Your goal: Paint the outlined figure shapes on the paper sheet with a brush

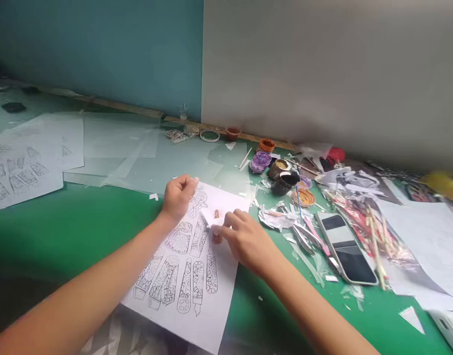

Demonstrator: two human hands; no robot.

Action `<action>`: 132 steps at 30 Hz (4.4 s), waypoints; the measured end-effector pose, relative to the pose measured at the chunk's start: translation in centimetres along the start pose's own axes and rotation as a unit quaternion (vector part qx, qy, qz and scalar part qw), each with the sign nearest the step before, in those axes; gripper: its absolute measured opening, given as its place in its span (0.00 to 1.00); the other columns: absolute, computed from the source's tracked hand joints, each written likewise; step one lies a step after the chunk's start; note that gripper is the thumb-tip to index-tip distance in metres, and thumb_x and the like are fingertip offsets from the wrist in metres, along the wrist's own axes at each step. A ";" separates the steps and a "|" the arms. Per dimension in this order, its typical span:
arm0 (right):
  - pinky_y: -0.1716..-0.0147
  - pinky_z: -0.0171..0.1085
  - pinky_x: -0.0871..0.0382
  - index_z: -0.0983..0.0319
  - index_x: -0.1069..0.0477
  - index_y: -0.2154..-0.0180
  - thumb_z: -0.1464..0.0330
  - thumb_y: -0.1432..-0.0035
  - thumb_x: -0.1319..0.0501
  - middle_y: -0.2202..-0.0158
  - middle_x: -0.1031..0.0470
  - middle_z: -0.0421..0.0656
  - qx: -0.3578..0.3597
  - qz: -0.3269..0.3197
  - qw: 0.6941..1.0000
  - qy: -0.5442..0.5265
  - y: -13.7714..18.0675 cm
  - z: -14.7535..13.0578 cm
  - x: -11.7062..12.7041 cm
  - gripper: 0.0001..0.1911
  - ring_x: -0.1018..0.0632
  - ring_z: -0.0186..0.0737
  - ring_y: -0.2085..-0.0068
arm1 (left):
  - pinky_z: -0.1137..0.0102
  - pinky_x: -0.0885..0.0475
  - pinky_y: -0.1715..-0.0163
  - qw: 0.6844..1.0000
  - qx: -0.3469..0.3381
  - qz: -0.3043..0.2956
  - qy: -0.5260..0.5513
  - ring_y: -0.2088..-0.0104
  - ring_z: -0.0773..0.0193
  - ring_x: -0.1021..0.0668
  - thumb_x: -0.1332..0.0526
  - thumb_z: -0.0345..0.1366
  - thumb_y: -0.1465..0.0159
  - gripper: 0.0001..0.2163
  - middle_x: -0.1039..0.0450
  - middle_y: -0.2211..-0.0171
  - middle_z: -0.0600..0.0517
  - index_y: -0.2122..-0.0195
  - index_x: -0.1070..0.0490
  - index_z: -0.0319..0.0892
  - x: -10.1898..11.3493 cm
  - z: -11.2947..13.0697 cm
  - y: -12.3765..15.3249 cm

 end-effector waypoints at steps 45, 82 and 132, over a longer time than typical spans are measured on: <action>0.58 0.45 0.29 0.59 0.18 0.58 0.72 0.42 0.46 0.63 0.20 0.49 -0.411 0.091 0.905 0.066 10.6 8.4 5.7 0.18 0.23 0.48 0.60 | 0.69 0.44 0.78 0.999 -0.037 -0.014 -0.014 0.82 0.69 0.41 0.43 0.50 0.39 0.24 0.45 0.87 0.56 0.88 0.44 0.45 -0.3 1.5 0.1; 0.69 0.41 0.30 0.64 0.19 0.60 0.67 0.45 0.46 0.71 0.19 0.48 -0.512 0.249 0.820 0.056 12.4 12.8 9.4 0.18 0.21 0.46 0.70 | 0.69 0.38 0.74 0.977 -0.049 -0.135 -0.157 0.79 0.66 0.33 0.49 0.48 0.35 0.20 0.37 0.83 0.55 0.81 0.37 0.44 0.2 3.7 3.2; 0.82 0.34 0.43 0.57 0.36 0.82 0.41 0.44 0.39 0.90 0.48 0.32 -0.332 0.232 0.597 -0.693 -1.7 11.9 -2.9 0.29 0.43 0.31 0.85 | 0.69 0.39 0.76 0.730 -0.442 -0.483 -0.196 0.76 0.68 0.38 0.43 0.31 0.32 0.16 0.35 0.73 0.56 0.78 0.41 0.42 -11.4 4.6 17.1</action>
Point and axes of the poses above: each hand's wrist, its own y-axis away from the middle knuckle, its own x-axis out of the back of the hand, z = x × y, the point moved 8 cm from there along -y, towards the middle knuckle
